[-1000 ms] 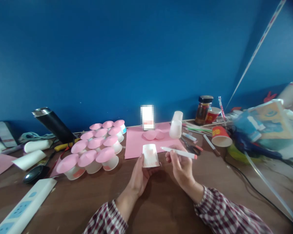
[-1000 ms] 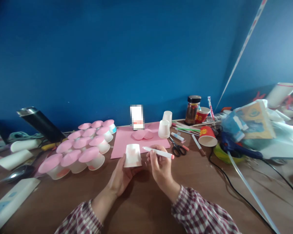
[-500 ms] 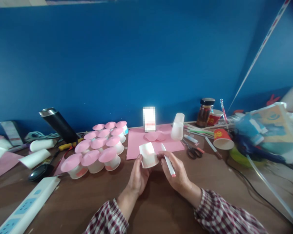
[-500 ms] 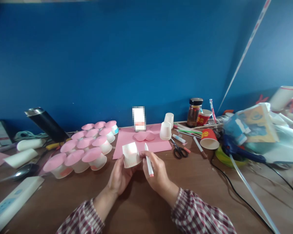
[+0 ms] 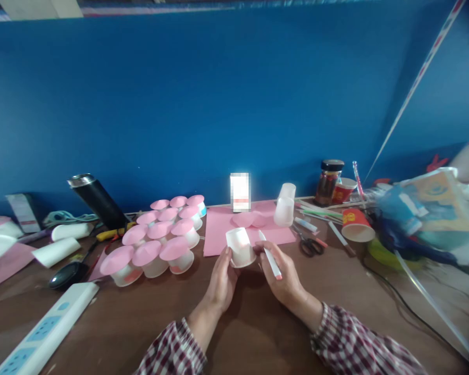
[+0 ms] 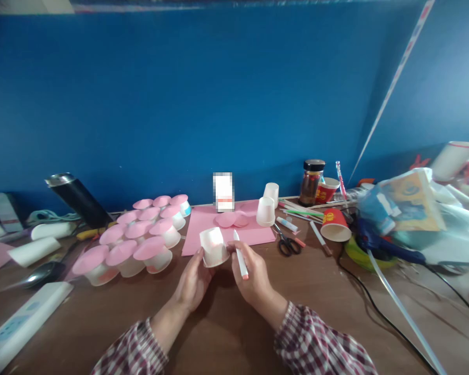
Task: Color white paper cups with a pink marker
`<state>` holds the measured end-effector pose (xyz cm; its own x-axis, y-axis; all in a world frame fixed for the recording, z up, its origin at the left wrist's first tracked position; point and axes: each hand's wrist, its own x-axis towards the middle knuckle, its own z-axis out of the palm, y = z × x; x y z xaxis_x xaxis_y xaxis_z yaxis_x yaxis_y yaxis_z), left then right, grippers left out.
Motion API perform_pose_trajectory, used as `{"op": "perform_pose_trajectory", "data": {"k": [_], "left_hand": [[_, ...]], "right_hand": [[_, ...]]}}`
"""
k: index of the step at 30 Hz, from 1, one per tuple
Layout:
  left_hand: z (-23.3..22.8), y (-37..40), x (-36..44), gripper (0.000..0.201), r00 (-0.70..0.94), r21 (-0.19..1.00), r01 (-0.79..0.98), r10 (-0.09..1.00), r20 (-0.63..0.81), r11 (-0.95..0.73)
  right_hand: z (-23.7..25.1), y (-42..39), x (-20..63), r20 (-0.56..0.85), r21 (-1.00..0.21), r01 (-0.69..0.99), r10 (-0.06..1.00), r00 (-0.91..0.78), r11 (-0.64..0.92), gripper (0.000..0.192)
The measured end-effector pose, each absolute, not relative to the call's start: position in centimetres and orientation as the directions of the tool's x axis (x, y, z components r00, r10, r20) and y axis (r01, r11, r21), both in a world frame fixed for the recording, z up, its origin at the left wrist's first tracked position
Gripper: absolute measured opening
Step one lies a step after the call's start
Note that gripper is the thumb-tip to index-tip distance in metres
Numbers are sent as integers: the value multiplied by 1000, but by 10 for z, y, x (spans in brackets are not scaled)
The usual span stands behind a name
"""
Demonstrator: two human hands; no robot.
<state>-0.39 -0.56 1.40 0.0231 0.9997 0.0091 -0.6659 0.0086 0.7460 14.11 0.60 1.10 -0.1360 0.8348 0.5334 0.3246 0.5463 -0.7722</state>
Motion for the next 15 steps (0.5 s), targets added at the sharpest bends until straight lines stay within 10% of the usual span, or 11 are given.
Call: {"op": "perform_pose_trajectory", "data": {"k": [15], "left_hand": [[13,-6,-4,27,-95,852,-522,995,-11,-40]], "right_hand": [[7,9,142,467,-801,339,869,-164,494,36]]}}
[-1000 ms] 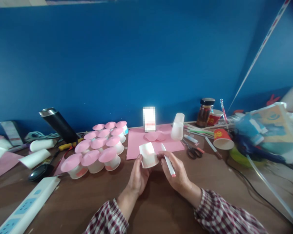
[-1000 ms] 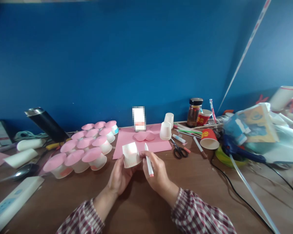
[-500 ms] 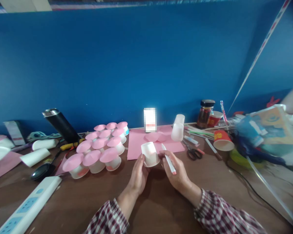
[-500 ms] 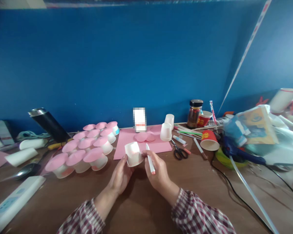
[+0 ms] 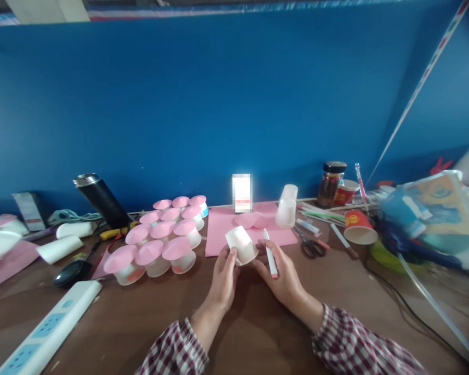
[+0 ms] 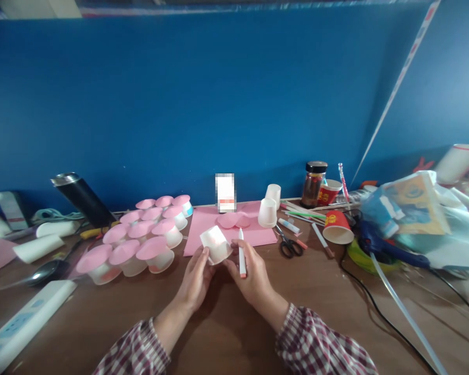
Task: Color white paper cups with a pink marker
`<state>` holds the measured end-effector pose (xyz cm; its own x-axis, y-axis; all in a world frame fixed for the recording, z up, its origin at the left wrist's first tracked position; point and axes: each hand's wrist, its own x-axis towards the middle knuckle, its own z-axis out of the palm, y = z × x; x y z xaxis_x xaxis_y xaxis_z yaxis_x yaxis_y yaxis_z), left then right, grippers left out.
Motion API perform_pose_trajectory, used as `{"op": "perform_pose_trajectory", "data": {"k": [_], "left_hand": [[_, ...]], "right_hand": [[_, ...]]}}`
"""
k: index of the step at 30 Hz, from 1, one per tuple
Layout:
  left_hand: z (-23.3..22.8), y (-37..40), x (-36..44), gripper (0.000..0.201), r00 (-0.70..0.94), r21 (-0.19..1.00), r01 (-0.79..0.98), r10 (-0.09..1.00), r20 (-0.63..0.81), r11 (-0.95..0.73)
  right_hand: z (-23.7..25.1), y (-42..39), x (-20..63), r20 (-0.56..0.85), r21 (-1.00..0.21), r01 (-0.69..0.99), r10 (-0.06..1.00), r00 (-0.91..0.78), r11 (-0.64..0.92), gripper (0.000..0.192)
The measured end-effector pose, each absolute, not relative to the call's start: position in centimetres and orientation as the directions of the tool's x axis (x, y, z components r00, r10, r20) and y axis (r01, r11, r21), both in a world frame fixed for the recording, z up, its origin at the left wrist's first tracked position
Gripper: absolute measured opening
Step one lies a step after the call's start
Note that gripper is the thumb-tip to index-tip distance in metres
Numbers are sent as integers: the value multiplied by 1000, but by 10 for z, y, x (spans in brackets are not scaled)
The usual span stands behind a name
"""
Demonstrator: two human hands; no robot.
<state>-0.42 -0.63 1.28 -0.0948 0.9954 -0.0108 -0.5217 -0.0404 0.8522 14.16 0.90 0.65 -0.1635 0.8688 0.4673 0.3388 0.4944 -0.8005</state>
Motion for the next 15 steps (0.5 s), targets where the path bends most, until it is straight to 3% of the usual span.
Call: {"op": "perform_pose_trajectory", "data": {"k": [15], "left_hand": [[8,-4,-6,32,-105,846,-531,994,-16,-42]], "right_hand": [[9,10,143,464,-801,358,875,-136,480,34]]}}
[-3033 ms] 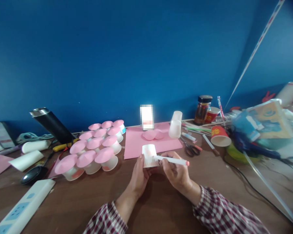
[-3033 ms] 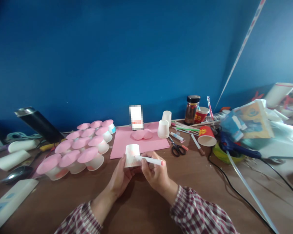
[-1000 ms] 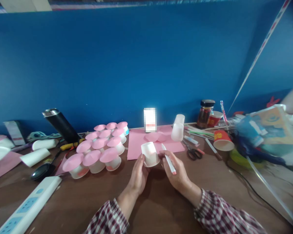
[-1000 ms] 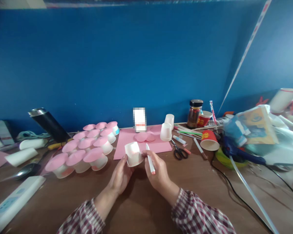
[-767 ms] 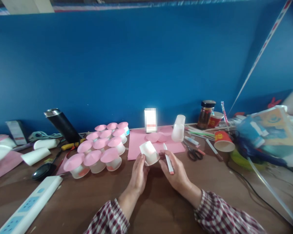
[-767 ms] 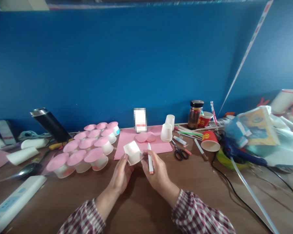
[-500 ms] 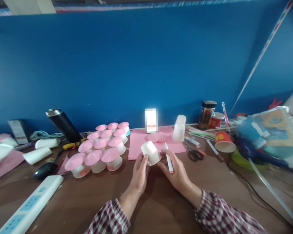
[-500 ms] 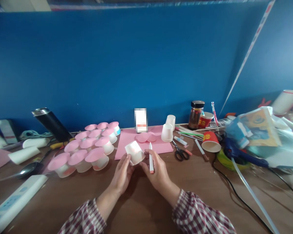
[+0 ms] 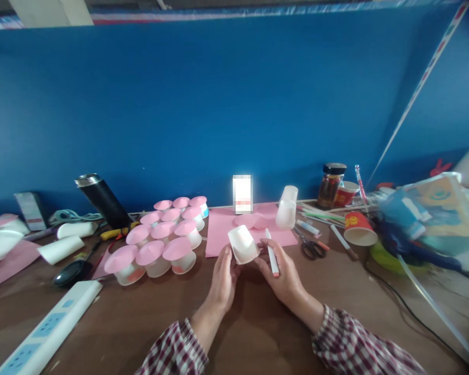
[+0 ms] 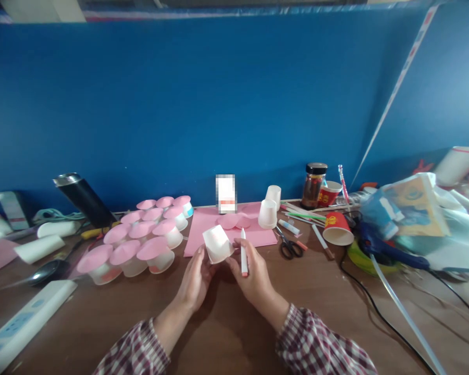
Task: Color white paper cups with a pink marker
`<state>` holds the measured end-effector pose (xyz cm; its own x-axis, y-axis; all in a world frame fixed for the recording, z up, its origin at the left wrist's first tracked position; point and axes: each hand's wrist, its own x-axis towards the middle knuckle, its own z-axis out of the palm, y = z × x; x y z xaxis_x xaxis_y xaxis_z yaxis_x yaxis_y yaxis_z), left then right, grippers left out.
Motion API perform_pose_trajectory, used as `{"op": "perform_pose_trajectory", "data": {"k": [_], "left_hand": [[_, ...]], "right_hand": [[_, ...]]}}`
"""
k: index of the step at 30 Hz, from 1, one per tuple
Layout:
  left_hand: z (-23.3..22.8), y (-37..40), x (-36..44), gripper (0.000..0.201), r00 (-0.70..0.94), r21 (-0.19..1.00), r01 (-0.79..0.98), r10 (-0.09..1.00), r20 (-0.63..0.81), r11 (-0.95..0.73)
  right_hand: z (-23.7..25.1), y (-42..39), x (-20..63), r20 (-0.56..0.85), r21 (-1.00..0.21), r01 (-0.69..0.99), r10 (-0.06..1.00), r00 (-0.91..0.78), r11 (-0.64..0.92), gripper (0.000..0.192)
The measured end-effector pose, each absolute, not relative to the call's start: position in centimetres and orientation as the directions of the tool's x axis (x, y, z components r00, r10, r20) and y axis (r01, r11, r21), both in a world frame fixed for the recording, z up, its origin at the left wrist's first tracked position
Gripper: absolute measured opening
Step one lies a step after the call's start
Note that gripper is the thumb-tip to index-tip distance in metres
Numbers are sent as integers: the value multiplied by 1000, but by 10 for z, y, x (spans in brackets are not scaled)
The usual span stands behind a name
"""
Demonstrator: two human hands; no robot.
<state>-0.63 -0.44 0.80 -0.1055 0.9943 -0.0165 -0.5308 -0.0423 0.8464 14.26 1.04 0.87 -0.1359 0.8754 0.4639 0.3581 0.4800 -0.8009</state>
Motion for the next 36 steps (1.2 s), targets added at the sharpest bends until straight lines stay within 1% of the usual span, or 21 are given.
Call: {"op": "perform_pose_trajectory", "data": {"k": [10,13,18,24,27,30,36], "left_hand": [[8,-5,-6,25,-124,810,-582,992,4,-76],[9,-5,-6,27,-126,820,-569,992,-20,-56],[12,-6,-6,32,-69,846,-532,998,0,-37],[10,-6,-4,35,-71,851,-523,997,7,-43],[8,-6,-4,37,-92,884,-465,996,11,-52],[9,-5,-5,42,-169,923,-373,985,27,-90],[15,-4,-6,46,-294,982,-147,953,67,-114]], "right_hand": [[15,11,141,481,-792,378,871,-99,480,26],[14,13,142,478,-802,365,874,-83,473,24],[11,15,143,458,-824,339,886,-74,455,25],[10,15,142,422,-855,300,904,-73,423,24],[9,15,142,406,-862,300,911,-74,409,23],[8,14,142,396,-869,288,914,-83,403,27],[3,14,140,379,-906,149,915,-136,397,37]]}}
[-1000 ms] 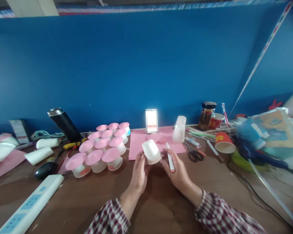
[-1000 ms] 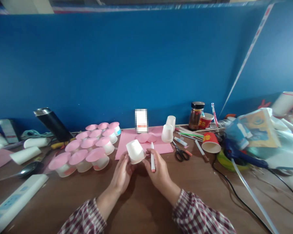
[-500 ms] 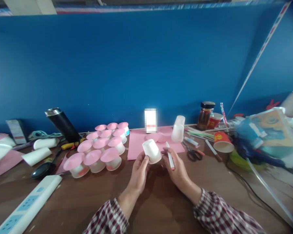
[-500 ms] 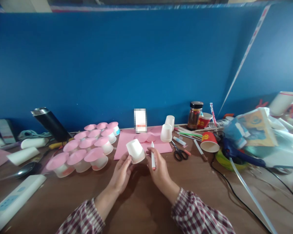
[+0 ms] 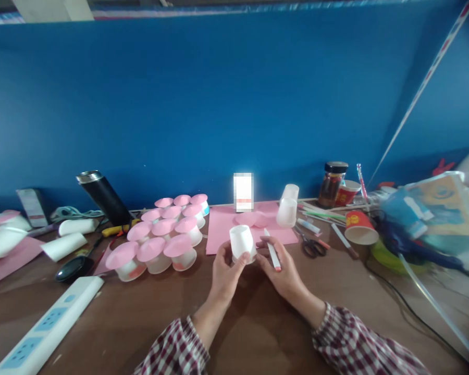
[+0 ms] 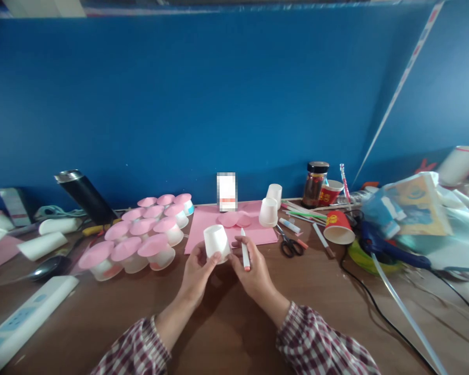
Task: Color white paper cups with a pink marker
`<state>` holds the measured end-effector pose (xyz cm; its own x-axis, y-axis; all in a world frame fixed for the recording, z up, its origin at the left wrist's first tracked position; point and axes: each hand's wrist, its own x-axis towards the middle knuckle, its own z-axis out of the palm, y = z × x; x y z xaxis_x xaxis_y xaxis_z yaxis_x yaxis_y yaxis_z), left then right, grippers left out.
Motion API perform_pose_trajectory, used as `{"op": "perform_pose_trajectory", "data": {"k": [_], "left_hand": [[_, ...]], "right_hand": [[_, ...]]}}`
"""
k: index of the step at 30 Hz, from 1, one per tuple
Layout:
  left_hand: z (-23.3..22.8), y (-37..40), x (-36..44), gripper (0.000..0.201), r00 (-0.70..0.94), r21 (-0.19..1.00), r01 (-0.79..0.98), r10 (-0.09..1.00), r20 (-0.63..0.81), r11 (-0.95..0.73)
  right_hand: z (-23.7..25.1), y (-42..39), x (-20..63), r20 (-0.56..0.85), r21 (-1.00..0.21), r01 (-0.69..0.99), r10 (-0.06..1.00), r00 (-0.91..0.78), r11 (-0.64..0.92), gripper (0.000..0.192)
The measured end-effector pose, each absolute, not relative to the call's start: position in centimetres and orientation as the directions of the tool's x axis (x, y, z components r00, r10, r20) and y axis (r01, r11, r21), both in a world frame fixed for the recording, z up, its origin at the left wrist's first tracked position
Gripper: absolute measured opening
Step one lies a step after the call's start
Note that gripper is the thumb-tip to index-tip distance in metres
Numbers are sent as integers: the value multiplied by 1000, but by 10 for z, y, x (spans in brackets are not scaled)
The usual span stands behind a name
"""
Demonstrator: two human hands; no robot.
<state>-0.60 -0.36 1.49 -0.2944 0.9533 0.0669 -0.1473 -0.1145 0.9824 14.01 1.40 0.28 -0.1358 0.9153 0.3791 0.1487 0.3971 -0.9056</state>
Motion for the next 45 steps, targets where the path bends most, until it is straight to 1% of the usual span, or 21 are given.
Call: {"op": "perform_pose_trajectory", "data": {"k": [2,4,9,12,15,18,23,25,27,29,32,34,37,39,42,45], "left_hand": [[15,-4,-6,48,-306,984,-132,949,76,-122],[14,-4,-5,49,-290,979,-154,953,84,-133],[16,-6,-5,51,-151,974,-178,982,113,-140],[17,-7,-5,44,-129,952,-278,987,97,-130],[13,-7,-4,42,-128,912,-401,991,41,-89],[10,-7,-3,40,-101,886,-460,995,10,-56],[11,-7,-2,31,-44,837,-544,999,29,-48],[12,-7,-2,33,-19,803,-595,1000,18,-26],[14,-6,-4,39,-5,767,-641,1000,-31,20],[15,-5,-6,44,22,740,-670,997,-74,69],[16,-3,-9,44,66,717,-688,993,-95,114],[15,-3,-11,42,68,701,-702,991,-114,129],[13,-3,-10,38,51,685,-715,987,-155,144],[12,-3,-9,37,41,680,-719,986,-164,143],[13,-3,-7,41,38,657,-745,990,-135,118],[14,-4,-5,47,37,658,-744,990,-136,118]], "right_hand": [[1,15,140,369,-912,141,920,-132,385,38],[0,15,140,362,-916,137,925,-119,376,38],[-1,16,141,362,-916,147,927,-100,373,38],[-1,17,142,349,-925,130,934,-82,357,37],[-2,18,141,314,-946,61,946,-83,319,36],[-1,17,140,301,-952,29,949,-93,305,36],[6,10,140,360,-910,156,920,-156,383,35],[9,7,139,383,-891,184,905,-185,415,34],[10,6,139,414,-869,205,889,-197,450,35],[10,5,138,460,-837,238,869,-182,493,35],[9,4,138,513,-806,272,850,-120,525,26],[8,3,139,511,-823,246,857,-74,512,21],[9,-1,142,530,-825,201,847,-46,528,23],[13,-5,144,577,-786,231,814,-60,574,26],[19,-9,145,652,-699,293,750,-112,652,24],[23,-12,144,677,-646,323,715,-174,691,21]]}}
